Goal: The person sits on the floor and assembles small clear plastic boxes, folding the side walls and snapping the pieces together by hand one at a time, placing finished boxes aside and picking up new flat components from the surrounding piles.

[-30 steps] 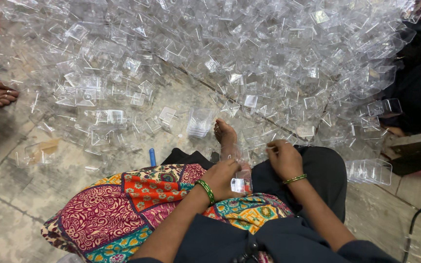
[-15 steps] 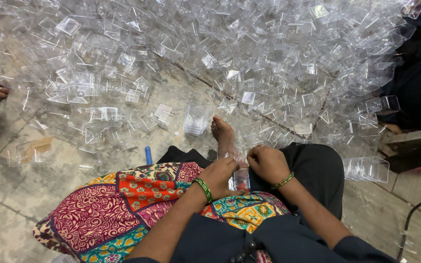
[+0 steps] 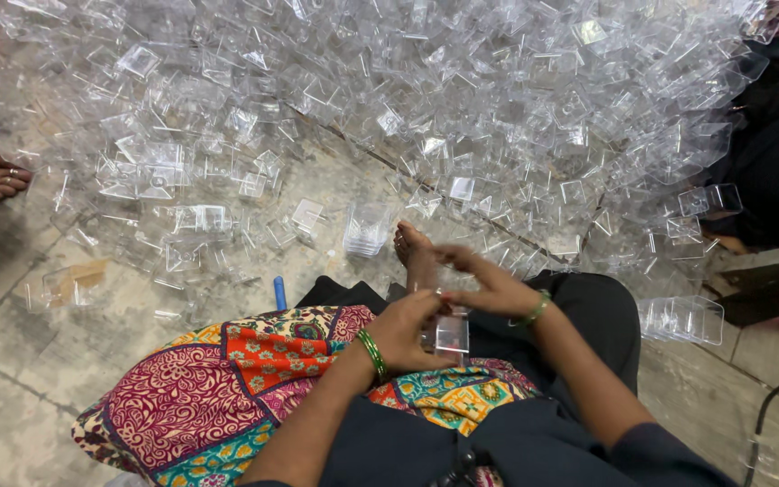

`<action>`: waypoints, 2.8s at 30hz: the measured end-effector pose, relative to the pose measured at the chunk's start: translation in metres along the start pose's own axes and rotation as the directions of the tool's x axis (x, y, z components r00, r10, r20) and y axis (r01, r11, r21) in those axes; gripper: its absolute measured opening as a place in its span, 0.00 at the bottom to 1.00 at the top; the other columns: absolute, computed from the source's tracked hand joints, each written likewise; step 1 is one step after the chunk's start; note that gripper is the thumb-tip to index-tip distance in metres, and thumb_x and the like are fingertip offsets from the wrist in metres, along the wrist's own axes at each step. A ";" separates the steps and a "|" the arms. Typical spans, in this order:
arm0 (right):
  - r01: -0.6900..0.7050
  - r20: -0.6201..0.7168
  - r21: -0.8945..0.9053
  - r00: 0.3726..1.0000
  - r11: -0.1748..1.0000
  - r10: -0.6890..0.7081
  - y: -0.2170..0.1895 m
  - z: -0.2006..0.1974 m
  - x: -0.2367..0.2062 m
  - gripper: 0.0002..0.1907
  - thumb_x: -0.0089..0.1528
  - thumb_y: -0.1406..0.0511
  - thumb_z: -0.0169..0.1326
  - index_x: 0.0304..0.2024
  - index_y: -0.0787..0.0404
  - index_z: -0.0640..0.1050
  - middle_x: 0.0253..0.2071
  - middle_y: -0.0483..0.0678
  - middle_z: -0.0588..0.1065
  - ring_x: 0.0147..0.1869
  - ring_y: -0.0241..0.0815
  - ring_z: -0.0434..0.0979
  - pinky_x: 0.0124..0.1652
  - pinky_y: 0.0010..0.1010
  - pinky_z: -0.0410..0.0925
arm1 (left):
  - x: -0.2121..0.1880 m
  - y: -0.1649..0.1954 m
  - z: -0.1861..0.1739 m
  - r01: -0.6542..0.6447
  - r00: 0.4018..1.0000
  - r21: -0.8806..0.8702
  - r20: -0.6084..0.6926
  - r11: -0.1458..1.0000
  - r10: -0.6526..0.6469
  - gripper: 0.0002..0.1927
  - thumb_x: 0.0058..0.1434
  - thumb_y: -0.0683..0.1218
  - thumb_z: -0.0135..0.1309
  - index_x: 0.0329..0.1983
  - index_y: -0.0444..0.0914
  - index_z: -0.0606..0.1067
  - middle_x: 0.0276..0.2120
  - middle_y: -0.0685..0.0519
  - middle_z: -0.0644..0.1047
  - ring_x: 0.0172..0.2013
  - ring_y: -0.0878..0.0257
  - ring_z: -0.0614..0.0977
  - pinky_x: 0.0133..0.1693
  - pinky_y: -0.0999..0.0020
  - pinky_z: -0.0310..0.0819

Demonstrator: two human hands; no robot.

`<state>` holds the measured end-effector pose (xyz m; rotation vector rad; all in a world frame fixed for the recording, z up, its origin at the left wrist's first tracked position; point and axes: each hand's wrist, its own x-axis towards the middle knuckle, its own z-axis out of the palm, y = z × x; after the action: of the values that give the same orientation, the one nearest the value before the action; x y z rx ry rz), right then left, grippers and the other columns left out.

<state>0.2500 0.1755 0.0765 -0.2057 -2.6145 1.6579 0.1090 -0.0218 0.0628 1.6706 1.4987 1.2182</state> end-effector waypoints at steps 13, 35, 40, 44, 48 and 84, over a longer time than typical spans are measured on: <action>-0.293 0.053 0.533 0.948 0.794 0.315 0.021 0.011 -0.009 0.12 0.64 0.62 0.59 0.41 0.65 0.76 0.42 0.47 0.75 0.50 0.40 0.73 0.50 0.35 0.66 | 0.005 -0.037 0.007 0.053 0.916 -0.648 -0.272 0.760 -0.296 0.32 0.51 0.45 0.72 0.56 0.37 0.69 0.48 0.52 0.75 0.51 0.64 0.78 0.53 0.66 0.77; 0.161 -0.260 0.592 0.966 0.790 -0.002 -0.016 0.021 0.000 0.29 0.64 0.58 0.52 0.65 0.61 0.65 0.69 0.58 0.66 0.75 0.51 0.65 0.72 0.46 0.56 | 0.001 -0.044 0.011 -0.013 0.856 -0.839 -0.291 0.544 -0.428 0.31 0.51 0.42 0.71 0.56 0.34 0.69 0.48 0.52 0.76 0.50 0.65 0.79 0.55 0.65 0.76; 0.056 -0.165 0.673 0.984 0.738 0.075 -0.019 0.023 -0.003 0.44 0.57 0.60 0.61 0.73 0.58 0.59 0.72 0.52 0.61 0.76 0.45 0.62 0.70 0.40 0.60 | 0.001 -0.021 0.001 0.194 0.843 -0.415 -0.393 0.889 -0.368 0.36 0.45 0.49 0.75 0.55 0.37 0.71 0.49 0.50 0.76 0.50 0.61 0.81 0.50 0.66 0.80; -0.064 -0.128 0.603 0.976 0.795 0.175 -0.013 0.028 -0.004 0.48 0.50 0.66 0.68 0.70 0.57 0.61 0.66 0.48 0.65 0.69 0.42 0.67 0.60 0.37 0.68 | 0.002 -0.002 -0.010 0.132 0.893 -0.023 -0.431 0.991 -0.129 0.39 0.45 0.49 0.75 0.59 0.37 0.69 0.53 0.46 0.73 0.54 0.54 0.78 0.56 0.61 0.75; -0.023 -0.172 0.694 0.965 0.719 0.197 -0.003 0.026 -0.008 0.46 0.47 0.71 0.71 0.66 0.59 0.65 0.58 0.47 0.69 0.62 0.43 0.72 0.58 0.36 0.70 | 0.002 0.003 -0.013 0.095 0.904 -0.072 -0.411 0.993 -0.116 0.42 0.44 0.50 0.74 0.60 0.36 0.66 0.53 0.44 0.71 0.54 0.52 0.76 0.52 0.61 0.74; 0.068 -0.134 0.729 0.990 0.681 0.044 -0.041 -0.023 0.104 0.44 0.54 0.58 0.73 0.66 0.66 0.67 0.56 0.51 0.76 0.63 0.47 0.75 0.66 0.41 0.69 | 0.012 -0.098 -0.012 0.369 0.585 0.006 -0.778 0.929 -0.227 0.54 0.45 0.48 0.73 0.73 0.35 0.57 0.66 0.36 0.66 0.66 0.42 0.68 0.65 0.54 0.62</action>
<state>0.1456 0.1921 0.1197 -0.2499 -1.6370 2.4141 0.0544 0.0082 -0.0152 0.8911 2.3358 1.7549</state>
